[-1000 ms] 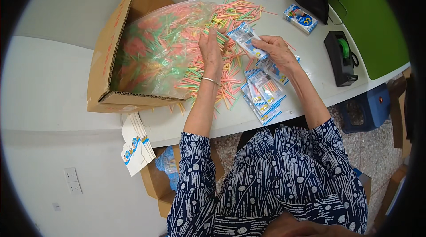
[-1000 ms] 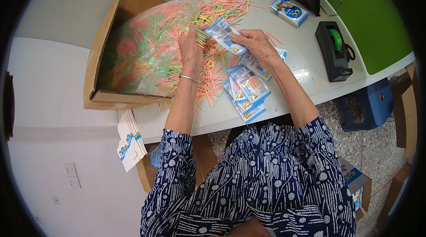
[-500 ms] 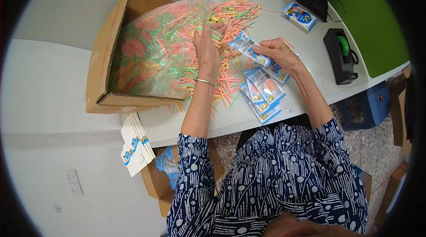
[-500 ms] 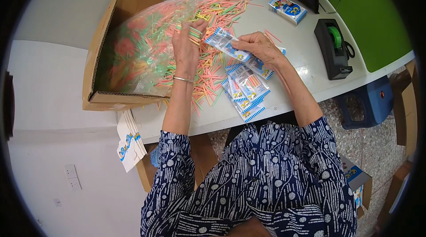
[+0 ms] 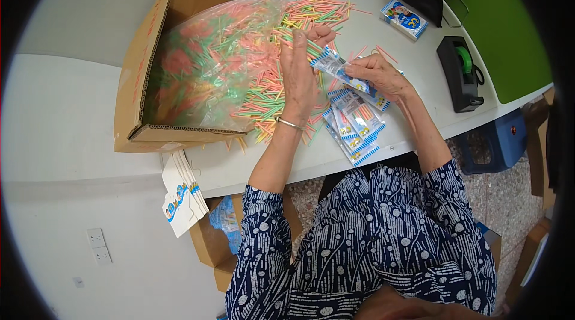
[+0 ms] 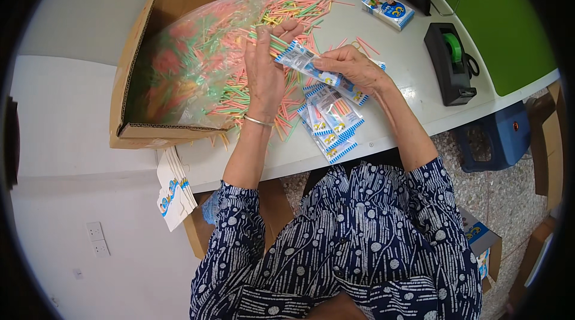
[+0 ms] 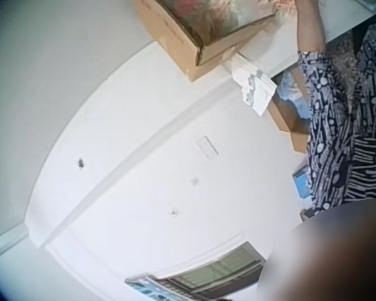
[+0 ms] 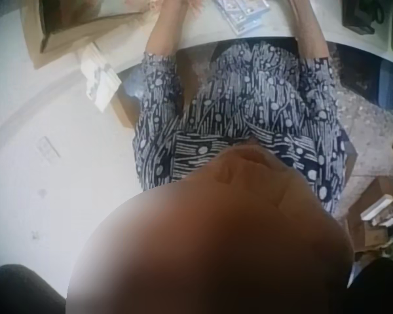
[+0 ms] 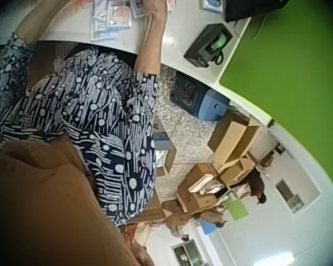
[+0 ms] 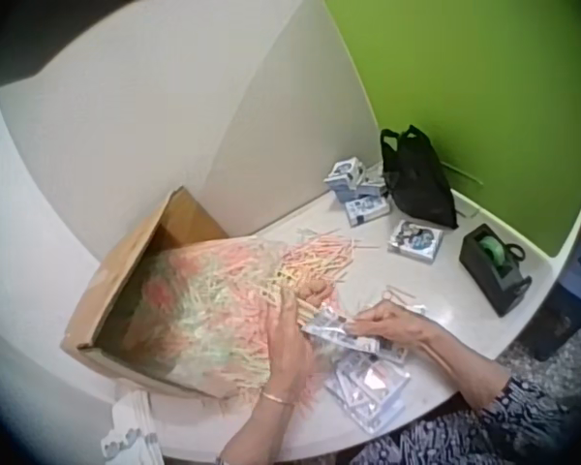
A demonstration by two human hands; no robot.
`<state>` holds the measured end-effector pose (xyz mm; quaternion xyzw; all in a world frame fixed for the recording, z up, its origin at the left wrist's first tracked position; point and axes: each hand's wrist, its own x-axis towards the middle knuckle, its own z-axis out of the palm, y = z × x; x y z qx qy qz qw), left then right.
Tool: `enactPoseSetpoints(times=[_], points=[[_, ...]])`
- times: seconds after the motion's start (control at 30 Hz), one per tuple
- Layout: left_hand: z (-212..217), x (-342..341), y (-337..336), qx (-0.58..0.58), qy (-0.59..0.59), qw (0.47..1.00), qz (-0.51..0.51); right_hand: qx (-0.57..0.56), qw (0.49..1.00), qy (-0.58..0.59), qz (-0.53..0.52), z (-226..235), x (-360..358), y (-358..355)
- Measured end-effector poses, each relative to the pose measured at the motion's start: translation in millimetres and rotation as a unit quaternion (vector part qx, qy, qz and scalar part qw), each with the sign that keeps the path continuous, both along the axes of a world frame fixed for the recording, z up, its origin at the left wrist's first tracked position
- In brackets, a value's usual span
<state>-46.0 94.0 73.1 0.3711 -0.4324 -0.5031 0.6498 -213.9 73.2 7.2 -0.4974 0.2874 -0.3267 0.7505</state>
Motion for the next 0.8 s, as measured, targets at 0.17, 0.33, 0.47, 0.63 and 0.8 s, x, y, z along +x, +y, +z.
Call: enactPoseSetpoints(times=[0.17, 0.33, 0.47, 0.63, 0.8], points=[[-19, 3, 5, 0.02, -0.114, 0.993, -0.026, -0.006, 1.0, 0.003, -0.026, -2, -2, 3], [-11, 6, 14, -0.009, -0.202, 0.978, -0.056, -0.031, 0.999, -0.011, -0.04, -4, -3, 5], [-14, 21, 9, -0.023, -0.378, 0.921, -0.088, -0.041, 0.999, 0.001, -0.034, -7, -5, 4], [-12, 22, 14, -0.035, -0.44, 0.896, -0.048, -0.028, 0.998, -0.023, -0.052, -4, -3, 9], [1, 16, 19, -0.015, -0.453, 0.889, -0.065, -0.023, 0.996, -0.034, -0.073, 1, -4, 12]])
